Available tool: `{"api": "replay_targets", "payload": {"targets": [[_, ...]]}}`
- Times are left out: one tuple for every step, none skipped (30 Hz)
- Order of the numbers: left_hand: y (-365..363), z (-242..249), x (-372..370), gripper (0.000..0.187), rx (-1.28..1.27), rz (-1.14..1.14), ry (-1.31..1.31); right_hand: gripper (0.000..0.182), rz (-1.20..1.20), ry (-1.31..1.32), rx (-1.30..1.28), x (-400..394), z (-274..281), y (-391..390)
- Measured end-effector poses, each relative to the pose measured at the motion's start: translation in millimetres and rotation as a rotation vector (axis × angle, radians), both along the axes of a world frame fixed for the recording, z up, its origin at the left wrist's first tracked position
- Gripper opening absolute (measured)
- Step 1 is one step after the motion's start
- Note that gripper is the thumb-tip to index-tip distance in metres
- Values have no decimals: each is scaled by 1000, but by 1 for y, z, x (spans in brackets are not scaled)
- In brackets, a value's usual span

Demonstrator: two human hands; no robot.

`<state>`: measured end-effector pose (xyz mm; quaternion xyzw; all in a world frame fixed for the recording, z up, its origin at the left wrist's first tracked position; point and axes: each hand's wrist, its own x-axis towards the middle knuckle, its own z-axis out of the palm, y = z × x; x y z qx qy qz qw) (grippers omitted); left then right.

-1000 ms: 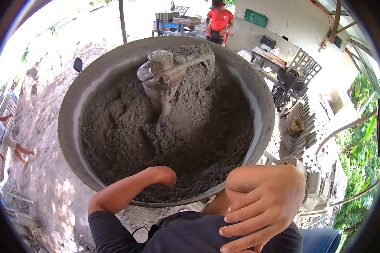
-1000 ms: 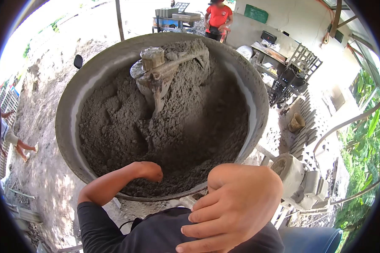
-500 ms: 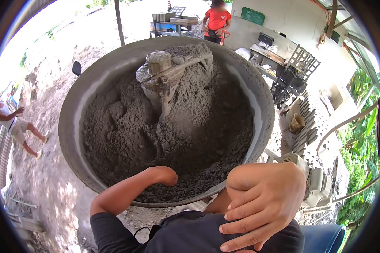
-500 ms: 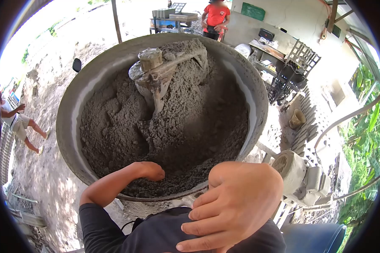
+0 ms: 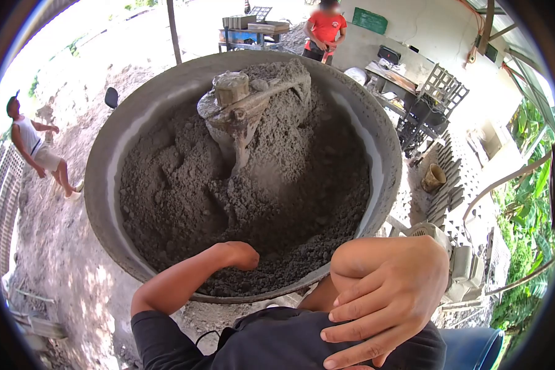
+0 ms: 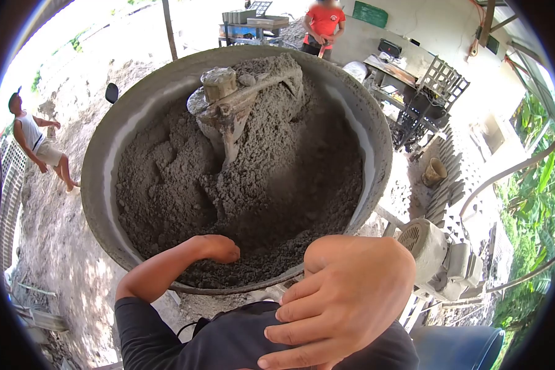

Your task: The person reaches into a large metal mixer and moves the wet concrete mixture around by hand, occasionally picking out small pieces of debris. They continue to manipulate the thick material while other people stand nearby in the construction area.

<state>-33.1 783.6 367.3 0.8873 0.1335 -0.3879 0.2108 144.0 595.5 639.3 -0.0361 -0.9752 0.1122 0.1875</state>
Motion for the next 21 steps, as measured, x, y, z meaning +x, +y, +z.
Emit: {"api": "replay_targets", "payload": {"targets": [[0,1,0,35,-2,2,0,38,0,-2,-5,0,0,0],[-1,5,1,35,4,-12,7,38,2,-3,-8,-1,0,1],[-1,7,2,35,10,-25,14,38,7,-10,-13,-1,1,1],[-2,7,2,35,5,-20,9,38,12,-19,-19,-2,1,2],[-2,7,3,35,13,-26,15,38,18,-25,-24,-2,1,2],[-2,7,3,34,20,-30,19,38,14,-23,-26,-3,1,3],[-3,8,3,34,14,-21,10,38,10,-22,-27,-4,0,3],[-3,11,2,34,4,8,-19,38,20,-31,-34,-4,1,4],[-4,11,0,35,-7,39,-49,38,15,-26,-36,-5,1,5],[-3,6,0,35,-15,50,-58,37,12,-22,-38,-6,1,6],[0,-2,-1,35,-11,40,-64,37,23,-34,-46,-6,1,7],[1,-7,-1,35,-7,30,-70,36,13,-28,-40,-7,0,7],[0,-5,1,35,-15,44,-83,36,3,-24,-34,-8,1,8],[1,-1,2,35,-7,20,-21,36,17,-38,-43,-9,2,9],[1,3,3,36,1,-4,41,38,49,-34,-70,-9,3,11],[1,6,3,36,-10,11,26,41,81,-31,-98,-10,5,13],[0,8,3,36,7,24,31,41,95,-46,-110,-11,4,14],[-1,9,3,37,24,36,37,40,92,-30,-83,-11,3,14],[-1,9,2,37,13,48,26,38,87,-12,-55,-12,3,15],[-1,9,2,37,16,57,33,38,96,-22,-66,-13,3,17],[0,8,2,37,21,65,41,36,98,-21,-55,-13,4,19]]}}
